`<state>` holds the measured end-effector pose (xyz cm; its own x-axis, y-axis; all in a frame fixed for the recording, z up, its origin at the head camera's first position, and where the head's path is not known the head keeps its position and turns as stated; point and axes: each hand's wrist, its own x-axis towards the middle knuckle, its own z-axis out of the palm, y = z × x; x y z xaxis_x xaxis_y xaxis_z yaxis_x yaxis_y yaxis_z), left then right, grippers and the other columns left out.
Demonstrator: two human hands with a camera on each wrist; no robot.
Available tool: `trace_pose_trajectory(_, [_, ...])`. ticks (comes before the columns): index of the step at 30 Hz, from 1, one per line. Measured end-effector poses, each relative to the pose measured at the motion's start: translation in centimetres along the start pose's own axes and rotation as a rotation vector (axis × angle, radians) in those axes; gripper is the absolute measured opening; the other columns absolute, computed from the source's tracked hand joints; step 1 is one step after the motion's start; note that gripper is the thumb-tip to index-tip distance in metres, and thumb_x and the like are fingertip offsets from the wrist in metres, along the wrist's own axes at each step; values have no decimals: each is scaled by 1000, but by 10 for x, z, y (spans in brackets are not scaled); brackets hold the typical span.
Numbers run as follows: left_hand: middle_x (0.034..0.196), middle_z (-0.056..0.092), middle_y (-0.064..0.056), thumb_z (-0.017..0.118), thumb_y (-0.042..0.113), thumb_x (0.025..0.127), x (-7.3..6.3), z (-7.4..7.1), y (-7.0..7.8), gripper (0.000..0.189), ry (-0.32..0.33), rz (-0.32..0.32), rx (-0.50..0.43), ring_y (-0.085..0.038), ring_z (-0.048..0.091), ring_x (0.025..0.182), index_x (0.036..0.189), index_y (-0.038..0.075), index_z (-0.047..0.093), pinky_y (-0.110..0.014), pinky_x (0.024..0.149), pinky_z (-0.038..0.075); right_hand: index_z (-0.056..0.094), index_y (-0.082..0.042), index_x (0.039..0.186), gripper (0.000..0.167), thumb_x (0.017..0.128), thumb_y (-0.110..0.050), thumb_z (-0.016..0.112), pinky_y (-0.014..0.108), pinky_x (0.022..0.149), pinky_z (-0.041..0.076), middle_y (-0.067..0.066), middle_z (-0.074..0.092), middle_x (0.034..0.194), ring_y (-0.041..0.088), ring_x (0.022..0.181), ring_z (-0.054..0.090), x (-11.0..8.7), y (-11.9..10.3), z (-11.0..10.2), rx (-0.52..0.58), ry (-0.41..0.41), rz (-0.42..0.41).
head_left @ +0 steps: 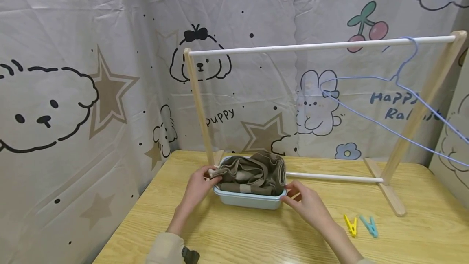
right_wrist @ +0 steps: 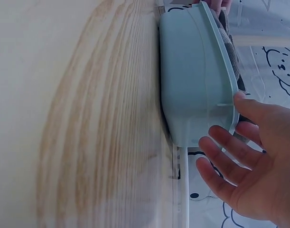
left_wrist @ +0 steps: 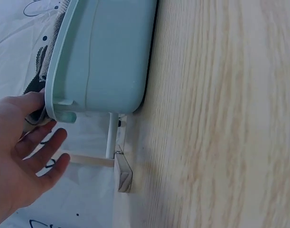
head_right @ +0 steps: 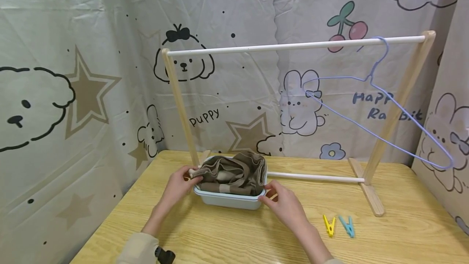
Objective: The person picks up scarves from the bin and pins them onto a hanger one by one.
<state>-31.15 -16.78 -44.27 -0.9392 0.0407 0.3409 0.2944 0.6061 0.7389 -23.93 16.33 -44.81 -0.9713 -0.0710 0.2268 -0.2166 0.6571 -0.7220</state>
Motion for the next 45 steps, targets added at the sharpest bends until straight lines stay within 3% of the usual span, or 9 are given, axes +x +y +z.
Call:
trace_pose_trajectory(8, [85, 69, -6, 79, 13, 84, -1, -2, 5, 24, 27, -10, -58, -12, 58, 75, 105, 6, 74, -21, 62, 46, 65, -14, 105, 28, 85, -29, 78, 28, 65, 54, 0, 73, 89, 10, 74, 65, -1, 2, 2, 10, 15, 11])
trace_pose_trajectory(15, [90, 74, -7, 79, 16, 85, 2, -7, 11, 20, 89, -77, -152, -8, 61, 78, 102, 8, 75, -21, 70, 50, 65, -14, 106, 30, 86, -30, 78, 29, 65, 53, 0, 73, 87, 10, 73, 64, -2, -1, 1, -1, 15, 21])
trace_pose_trajectory(22, [97, 74, -7, 76, 24, 88, 14, -21, 37, 21, 132, -120, -287, -9, 64, 84, 105, 11, 75, -22, 72, 52, 65, -16, 107, 29, 86, -33, 77, 30, 66, 54, -2, 73, 86, 9, 73, 64, -3, -3, 0, -28, 9, 19])
trace_pose_trajectory(27, [86, 69, -1, 76, 27, 89, 30, -39, 62, 22, 201, -67, -381, -9, 60, 77, 103, 10, 75, -20, 67, 51, 65, -18, 108, 30, 87, -36, 76, 30, 65, 53, -4, 72, 85, 8, 72, 64, -4, -2, 0, -64, 20, 0])
trace_pose_trajectory(32, [78, 60, 2, 77, 33, 88, 36, -45, 79, 24, 242, 21, -374, -12, 50, 70, 100, 12, 74, -22, 60, 44, 65, -18, 109, 30, 87, -37, 76, 30, 65, 53, -4, 72, 86, 8, 73, 65, -5, -3, -2, -78, 17, 5])
trace_pose_trajectory(35, [86, 62, -1, 76, 37, 88, 33, -39, 75, 30, 198, 14, -366, -13, 53, 76, 107, 14, 72, -21, 64, 46, 65, -18, 109, 29, 88, -36, 75, 31, 65, 53, -3, 73, 86, 9, 73, 65, -5, -3, -3, -77, 18, 4])
trace_pose_trajectory(40, [102, 65, -3, 76, 40, 88, 19, -24, 55, 50, 111, -45, -358, -10, 56, 88, 131, 18, 62, -19, 74, 48, 65, -18, 109, 30, 88, -36, 75, 31, 65, 54, -2, 73, 87, 11, 74, 66, -5, -4, -2, -71, 16, 7])
trace_pose_trajectory(45, [107, 67, -4, 77, 39, 87, -1, -16, 34, 46, 78, -24, -309, -14, 60, 95, 126, 20, 65, -27, 80, 52, 65, -19, 110, 31, 88, -37, 75, 31, 65, 53, -3, 73, 88, 11, 74, 66, -5, -3, -1, -77, 16, 9])
